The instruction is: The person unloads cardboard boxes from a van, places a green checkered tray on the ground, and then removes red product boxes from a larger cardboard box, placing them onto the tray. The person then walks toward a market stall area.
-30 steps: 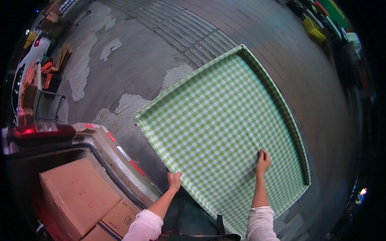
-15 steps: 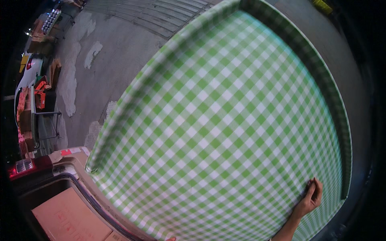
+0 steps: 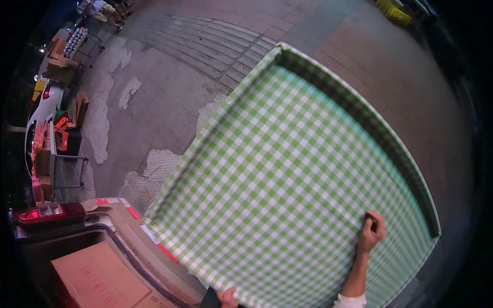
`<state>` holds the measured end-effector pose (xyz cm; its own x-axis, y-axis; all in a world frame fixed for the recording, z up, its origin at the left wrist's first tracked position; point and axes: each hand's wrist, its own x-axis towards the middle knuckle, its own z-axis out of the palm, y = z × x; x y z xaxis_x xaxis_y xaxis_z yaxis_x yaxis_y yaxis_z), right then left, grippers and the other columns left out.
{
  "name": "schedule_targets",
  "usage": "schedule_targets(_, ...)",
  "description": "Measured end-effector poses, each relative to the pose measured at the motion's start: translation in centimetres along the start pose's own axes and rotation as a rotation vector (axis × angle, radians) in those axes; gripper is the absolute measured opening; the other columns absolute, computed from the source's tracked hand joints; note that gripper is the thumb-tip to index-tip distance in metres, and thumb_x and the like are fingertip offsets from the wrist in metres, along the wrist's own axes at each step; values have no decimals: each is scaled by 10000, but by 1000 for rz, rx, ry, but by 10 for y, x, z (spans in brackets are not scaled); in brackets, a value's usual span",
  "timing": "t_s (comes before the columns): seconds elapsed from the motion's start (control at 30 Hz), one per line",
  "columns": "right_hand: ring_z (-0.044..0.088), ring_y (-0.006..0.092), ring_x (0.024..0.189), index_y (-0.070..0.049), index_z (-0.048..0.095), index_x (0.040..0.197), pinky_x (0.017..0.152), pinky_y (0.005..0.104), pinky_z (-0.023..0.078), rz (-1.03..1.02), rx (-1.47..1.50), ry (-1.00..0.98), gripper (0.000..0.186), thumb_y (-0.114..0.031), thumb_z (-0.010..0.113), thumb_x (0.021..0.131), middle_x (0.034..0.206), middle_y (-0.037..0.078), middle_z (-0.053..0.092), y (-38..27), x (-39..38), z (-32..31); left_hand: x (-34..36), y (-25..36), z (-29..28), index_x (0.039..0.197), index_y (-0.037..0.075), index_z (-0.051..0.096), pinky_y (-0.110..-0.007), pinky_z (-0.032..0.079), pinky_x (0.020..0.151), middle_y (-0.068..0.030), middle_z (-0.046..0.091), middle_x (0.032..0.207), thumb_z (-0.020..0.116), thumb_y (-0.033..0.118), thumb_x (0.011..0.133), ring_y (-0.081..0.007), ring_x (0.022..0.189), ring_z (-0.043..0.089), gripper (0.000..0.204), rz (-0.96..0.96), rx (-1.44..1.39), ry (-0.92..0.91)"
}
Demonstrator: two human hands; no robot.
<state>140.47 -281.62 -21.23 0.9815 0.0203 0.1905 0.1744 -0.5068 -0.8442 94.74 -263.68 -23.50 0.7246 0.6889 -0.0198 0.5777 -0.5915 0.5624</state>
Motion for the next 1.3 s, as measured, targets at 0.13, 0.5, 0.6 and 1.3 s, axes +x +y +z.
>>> schedule_targets(0.13,568,113,763,-17,632,866,708,236,454,-92,33,-38,142,16,520,785,818,68,620,10,11,3,16,43,12,1041,-30,527,-404,342,887,-151,525,1061,529,94,692,-301,980,476,370,-676,-517,85)
schedule_targets(0.5,491,173,1081,-24,441,1241,884,283,396,796,1234,-618,457,-24,516,790,1236,85,493,-247,-108,-59,119,164,-182,1172,24,443,-342,439,797,-144,526,1015,616,18,707,-265,956,534,497,-86,-389,-14)
schedule_targets(0.6,402,206,1191,5,409,1256,979,305,328,890,1363,-823,561,38,494,703,1322,113,399,-323,-152,-81,128,233,-259,988,32,596,-300,467,713,-112,580,898,633,-30,700,-230,835,583,297,350,-378,79)
schedule_targets(1.3,346,247,1233,123,307,1254,1068,353,237,1127,1413,-1336,662,18,470,621,1293,189,377,-416,-229,-167,29,236,-344,893,-72,584,-328,520,736,-165,577,943,577,65,650,-282,873,599,280,902,78,93)
